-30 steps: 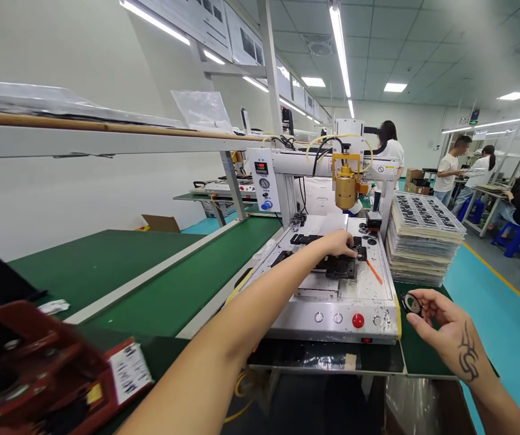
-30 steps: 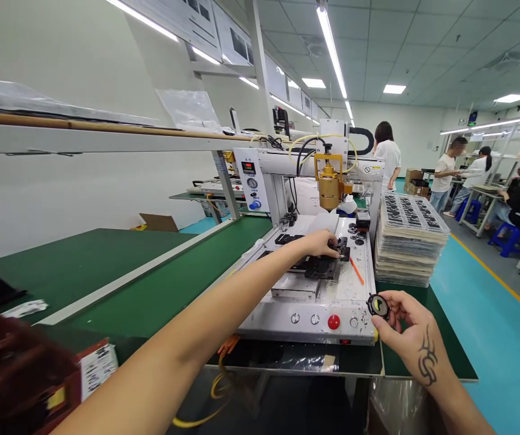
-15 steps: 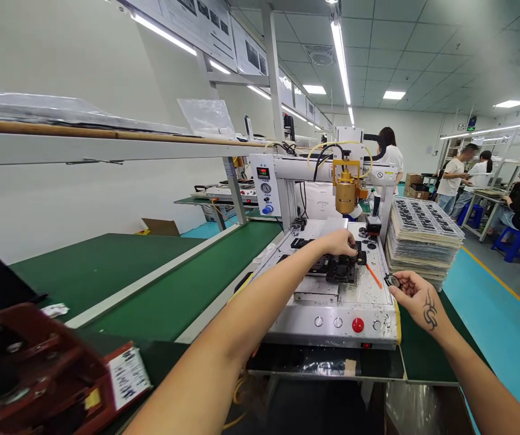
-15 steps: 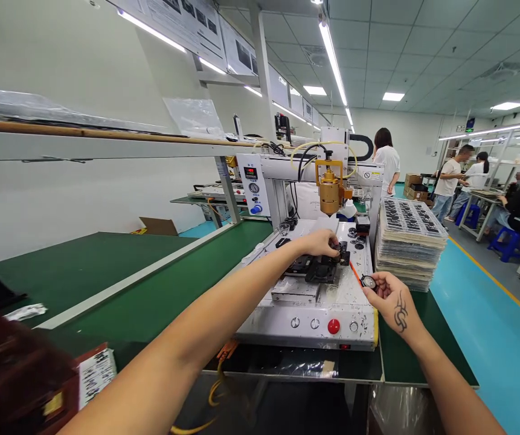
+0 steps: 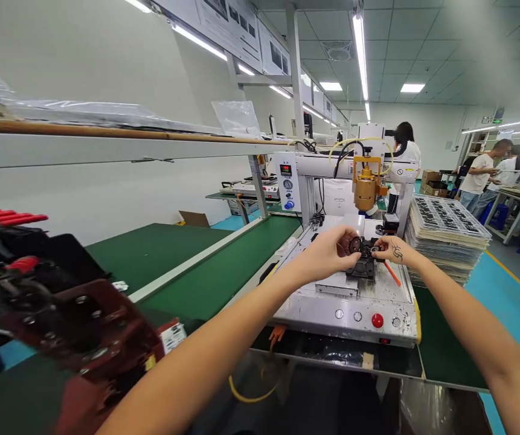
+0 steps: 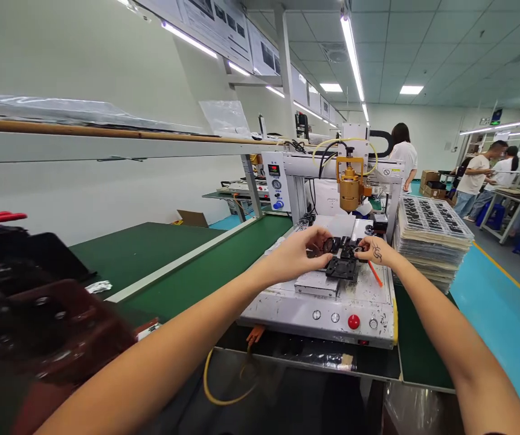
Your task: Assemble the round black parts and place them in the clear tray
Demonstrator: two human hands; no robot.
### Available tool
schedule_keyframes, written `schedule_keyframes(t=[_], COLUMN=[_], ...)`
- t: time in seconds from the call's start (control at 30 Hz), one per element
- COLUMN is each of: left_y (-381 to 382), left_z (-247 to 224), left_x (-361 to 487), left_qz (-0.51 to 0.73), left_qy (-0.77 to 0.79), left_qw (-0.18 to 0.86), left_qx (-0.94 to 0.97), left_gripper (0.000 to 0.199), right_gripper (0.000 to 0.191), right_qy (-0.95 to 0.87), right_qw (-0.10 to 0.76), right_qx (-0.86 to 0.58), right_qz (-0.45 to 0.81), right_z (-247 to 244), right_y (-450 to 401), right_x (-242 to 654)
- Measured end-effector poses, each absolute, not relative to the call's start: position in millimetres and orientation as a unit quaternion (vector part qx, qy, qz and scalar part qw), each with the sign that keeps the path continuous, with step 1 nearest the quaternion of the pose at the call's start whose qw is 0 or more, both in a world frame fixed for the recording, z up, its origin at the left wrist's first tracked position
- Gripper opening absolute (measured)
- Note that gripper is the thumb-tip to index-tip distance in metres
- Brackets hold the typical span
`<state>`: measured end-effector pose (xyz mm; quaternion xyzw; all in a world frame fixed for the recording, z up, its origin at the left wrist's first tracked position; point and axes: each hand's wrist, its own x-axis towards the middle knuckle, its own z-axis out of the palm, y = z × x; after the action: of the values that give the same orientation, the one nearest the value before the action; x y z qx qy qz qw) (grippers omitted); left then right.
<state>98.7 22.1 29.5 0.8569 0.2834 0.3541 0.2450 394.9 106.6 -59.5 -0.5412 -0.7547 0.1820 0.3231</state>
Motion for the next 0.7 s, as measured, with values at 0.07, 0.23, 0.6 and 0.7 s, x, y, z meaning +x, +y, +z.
schedule_keyframes(t=[0.07,0.23,0.6,0.7], left_y=[8.2,-14.2,-45.4,-50.4], left_z=[26.4,14.4,-18.2,-27.3], left_x=[82.9,57.2,19.8,20.0], left_qz=[0.351,0.352,0.368,0.38], left_qy=[0.297,0.318,0.362,0.362], left_qw=[0.24,0.237,0.24,0.246], left_qx=[0.855,0.848,0.822,0.815], left_gripper=[0.031,0.033,0.033,0.034], right_gripper=[0.036,0.027,0.02,0.018], right_qy=[-0.771,-0.802,-0.802,-0.792], right_qw=[0.292,0.247,0.228,0.246], right_qx=[-0.536,-0.522,-0.55,-0.558], right_qz=[0.181,0.151,0.041,0.012], right_z=[-57.9,-55.9,-65.5,-63.1], right_y=[110.3,114.4,113.4,108.0], right_x=[397.0,396.4,390.8,386.6])
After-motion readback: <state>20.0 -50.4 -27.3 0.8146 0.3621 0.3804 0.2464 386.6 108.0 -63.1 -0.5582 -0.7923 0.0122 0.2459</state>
